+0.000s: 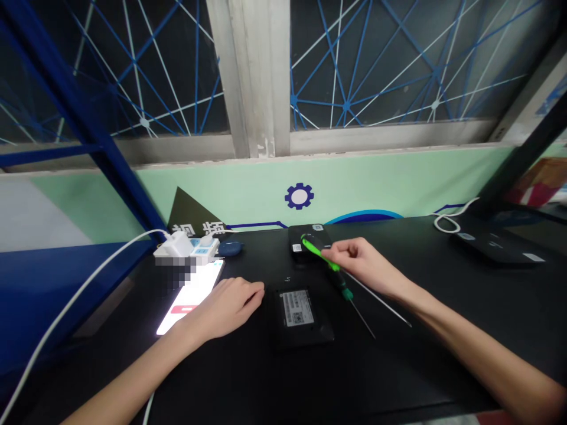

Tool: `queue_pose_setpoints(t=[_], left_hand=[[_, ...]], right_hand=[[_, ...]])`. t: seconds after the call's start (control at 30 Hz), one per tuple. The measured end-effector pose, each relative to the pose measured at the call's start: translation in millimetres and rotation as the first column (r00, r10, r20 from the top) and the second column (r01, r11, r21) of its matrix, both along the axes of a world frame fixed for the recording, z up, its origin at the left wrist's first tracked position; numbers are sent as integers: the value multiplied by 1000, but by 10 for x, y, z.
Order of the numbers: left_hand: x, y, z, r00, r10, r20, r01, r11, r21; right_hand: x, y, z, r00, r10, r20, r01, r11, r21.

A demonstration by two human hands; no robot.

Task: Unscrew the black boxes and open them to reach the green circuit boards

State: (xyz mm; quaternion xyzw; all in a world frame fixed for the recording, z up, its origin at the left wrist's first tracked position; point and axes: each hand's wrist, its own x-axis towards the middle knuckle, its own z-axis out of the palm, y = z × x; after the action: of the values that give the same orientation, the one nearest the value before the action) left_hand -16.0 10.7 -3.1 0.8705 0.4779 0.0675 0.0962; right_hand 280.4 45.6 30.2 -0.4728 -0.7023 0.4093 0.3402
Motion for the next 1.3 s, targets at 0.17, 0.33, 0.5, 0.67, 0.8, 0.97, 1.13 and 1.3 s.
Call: queue_pose_setpoints(t=[0.17,0.33,0.5,0.67,0.8,0.97,1.13,1.3], left_hand=[[53,-39,38,994,113,13,-113,993,-18],[78,-49,38,992,128,-14,-128,992,-15],[82,-50,41,997,79,-12,-79,995,-67],[113,-86,66,995,101,-27,-102,993,-59],[140,-108,62,993,110,-39,-112,993,-43],[173,-123,19,991,135,-25,-135,990,-26],[202,-153,-8,988,155,-11,-155,988,-22],[202,-151,29,989,148,-2,-148,988,-41]], right_hand=[[-49,-28,41,824,-33,-565,3,999,-53],[-47,-11,26,720,-57,-692,74,997,-5],[-37,1,12,728,-37,-685,14,999,-40],[-73,-7,-40,765,-22,-643,-26,998,-65],[-117,-43,-82,782,-1,-623,-74,993,-95],[-159,-82,-115,785,26,-619,-137,982,-133],[-197,-98,-135,787,14,-616,-165,968,-189],[-215,-114,-119,793,4,-609,-144,973,-181]])
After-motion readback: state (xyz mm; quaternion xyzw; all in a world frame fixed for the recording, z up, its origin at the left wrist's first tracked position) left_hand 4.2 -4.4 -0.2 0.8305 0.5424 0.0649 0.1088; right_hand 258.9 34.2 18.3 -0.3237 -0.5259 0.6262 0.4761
